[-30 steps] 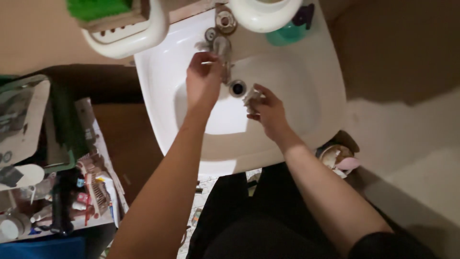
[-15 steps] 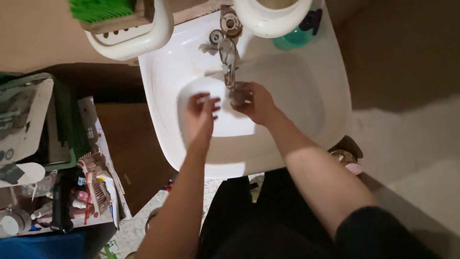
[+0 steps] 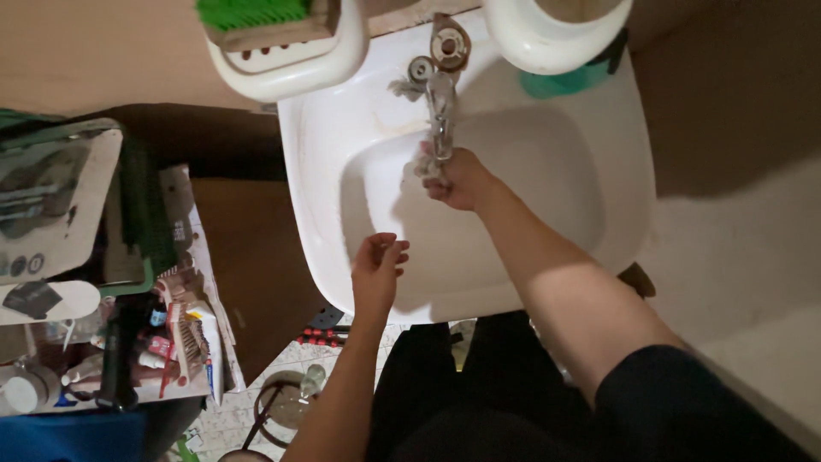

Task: The person cleans and repairs a faucet using steel wool.

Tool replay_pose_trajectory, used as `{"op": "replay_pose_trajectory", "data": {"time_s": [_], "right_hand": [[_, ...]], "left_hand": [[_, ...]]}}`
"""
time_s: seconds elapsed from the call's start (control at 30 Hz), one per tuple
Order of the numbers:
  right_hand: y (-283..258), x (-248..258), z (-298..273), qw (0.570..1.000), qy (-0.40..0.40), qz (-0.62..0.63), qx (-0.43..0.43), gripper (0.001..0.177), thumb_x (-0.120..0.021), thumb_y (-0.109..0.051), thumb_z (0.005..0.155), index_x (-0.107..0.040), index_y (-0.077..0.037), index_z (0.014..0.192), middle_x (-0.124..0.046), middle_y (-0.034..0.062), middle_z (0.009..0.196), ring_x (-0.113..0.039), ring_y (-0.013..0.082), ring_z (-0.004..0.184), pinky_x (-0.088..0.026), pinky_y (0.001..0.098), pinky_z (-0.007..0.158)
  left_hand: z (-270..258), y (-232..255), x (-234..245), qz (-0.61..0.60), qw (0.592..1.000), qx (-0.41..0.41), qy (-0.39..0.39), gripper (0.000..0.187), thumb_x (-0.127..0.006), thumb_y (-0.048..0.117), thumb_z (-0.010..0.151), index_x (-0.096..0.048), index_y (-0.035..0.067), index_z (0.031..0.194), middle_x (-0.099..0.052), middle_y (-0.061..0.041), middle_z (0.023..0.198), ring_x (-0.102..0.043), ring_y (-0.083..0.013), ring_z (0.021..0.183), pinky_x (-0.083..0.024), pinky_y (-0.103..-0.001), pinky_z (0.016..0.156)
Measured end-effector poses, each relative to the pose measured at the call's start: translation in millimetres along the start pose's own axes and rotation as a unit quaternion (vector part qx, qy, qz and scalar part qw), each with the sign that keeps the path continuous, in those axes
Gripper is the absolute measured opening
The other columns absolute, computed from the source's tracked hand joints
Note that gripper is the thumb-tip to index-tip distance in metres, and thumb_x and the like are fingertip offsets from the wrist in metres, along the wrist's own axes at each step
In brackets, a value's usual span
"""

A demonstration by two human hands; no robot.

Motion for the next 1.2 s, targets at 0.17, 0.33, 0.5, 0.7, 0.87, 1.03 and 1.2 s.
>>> {"op": "replay_pose_trajectory", "data": {"time_s": [0.17, 0.33, 0.5, 0.7, 0.87, 1.03, 1.2], "right_hand": [[-13, -40, -28, 0.994, 0.087, -0.057, -0.015, 0.031, -0.064, -0.047, 0.098, -0.053, -0.02, 0.087, -0.06, 0.0026, 0.071, -0.046, 0.0128, 0.049, -0.029, 0.0262, 0.039], [-1, -16, -31, 0.994, 0.054, -0.09, 0.032, 0.031, -0.062, -0.047, 0.101, -0.055, -0.018, 0.09, -0.058, 0.0, 0.07, -0.048, 0.0108, 0.05, -0.031, 0.026, 0.035], [6, -31, -77, 0.99, 0.05, 0.025, 0.131, 0.021, -0.056, -0.022, 0.102, -0.062, -0.003, 0.108, -0.067, 0.0084, 0.087, -0.065, 0.0203, 0.075, -0.062, 0.0364, 0.068], [13, -31, -91, 0.973, 0.146, -0.057, 0.167, 0.027, -0.074, -0.007, 0.089, -0.066, -0.002, 0.114, -0.071, 0.0069, 0.102, -0.071, 0.0197, 0.09, -0.064, 0.0344, 0.078], [1, -28, -99, 0.939, 0.189, -0.223, 0.183, 0.033, -0.078, -0.017, 0.088, -0.068, -0.002, 0.116, -0.073, 0.0097, 0.105, -0.071, 0.0189, 0.087, -0.062, 0.0346, 0.072], [-13, -42, -121, 0.951, 0.13, -0.242, 0.14, 0.039, -0.073, -0.02, 0.088, -0.067, -0.008, 0.124, -0.073, 0.005, 0.108, -0.072, 0.0151, 0.094, -0.064, 0.0316, 0.074], [0, -16, -115, 0.899, 0.216, -0.348, 0.154, 0.043, -0.075, -0.023, 0.087, -0.068, -0.005, 0.126, -0.076, 0.009, 0.099, -0.075, 0.0182, 0.085, -0.061, 0.0311, 0.065]], "left_hand": [[20, -2, -12, -0.017, 1.0, -0.006, -0.012, 0.028, -0.07, 0.019, 0.091, -0.065, 0.006, 0.115, -0.076, -0.006, 0.101, -0.07, -0.0141, 0.084, -0.053, -0.028, 0.068], [46, 13, -61, -0.011, 0.998, -0.039, -0.037, 0.036, -0.068, 0.017, 0.092, -0.064, 0.005, 0.126, -0.072, -0.007, 0.109, -0.069, -0.0156, 0.088, -0.054, -0.029, 0.068], [52, 23, -93, 0.025, 0.974, -0.219, -0.05, 0.05, -0.061, 0.009, 0.096, -0.051, 0.006, 0.144, -0.063, -0.013, 0.131, -0.069, -0.0235, 0.109, -0.058, -0.035, 0.089], [48, 42, -83, 0.074, 0.975, -0.208, 0.003, 0.042, -0.068, 0.011, 0.095, -0.06, 0.008, 0.136, -0.075, -0.013, 0.116, -0.074, -0.025, 0.103, -0.06, -0.036, 0.089], [49, 64, -86, 0.141, 0.973, -0.183, 0.012, 0.04, -0.073, 0.012, 0.09, -0.066, 0.01, 0.129, -0.077, -0.013, 0.11, -0.076, -0.0251, 0.095, -0.06, -0.036, 0.082], [41, 75, -84, 0.156, 0.975, -0.155, -0.011, 0.039, -0.072, 0.011, 0.084, -0.068, 0.009, 0.123, -0.078, -0.011, 0.107, -0.077, -0.0229, 0.092, -0.061, -0.036, 0.078], [64, 72, -66, 0.212, 0.94, -0.266, 0.022, 0.03, -0.073, 0.012, 0.087, -0.07, 0.009, 0.117, -0.077, -0.01, 0.107, -0.076, -0.0242, 0.085, -0.06, -0.038, 0.077]]}}
Point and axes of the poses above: each hand's wrist, its own z-axis towards the middle knuckle, its own x-axis out of the back of the hand, y = z × x, the point moved 1 cm from there along z, towards the middle knuckle
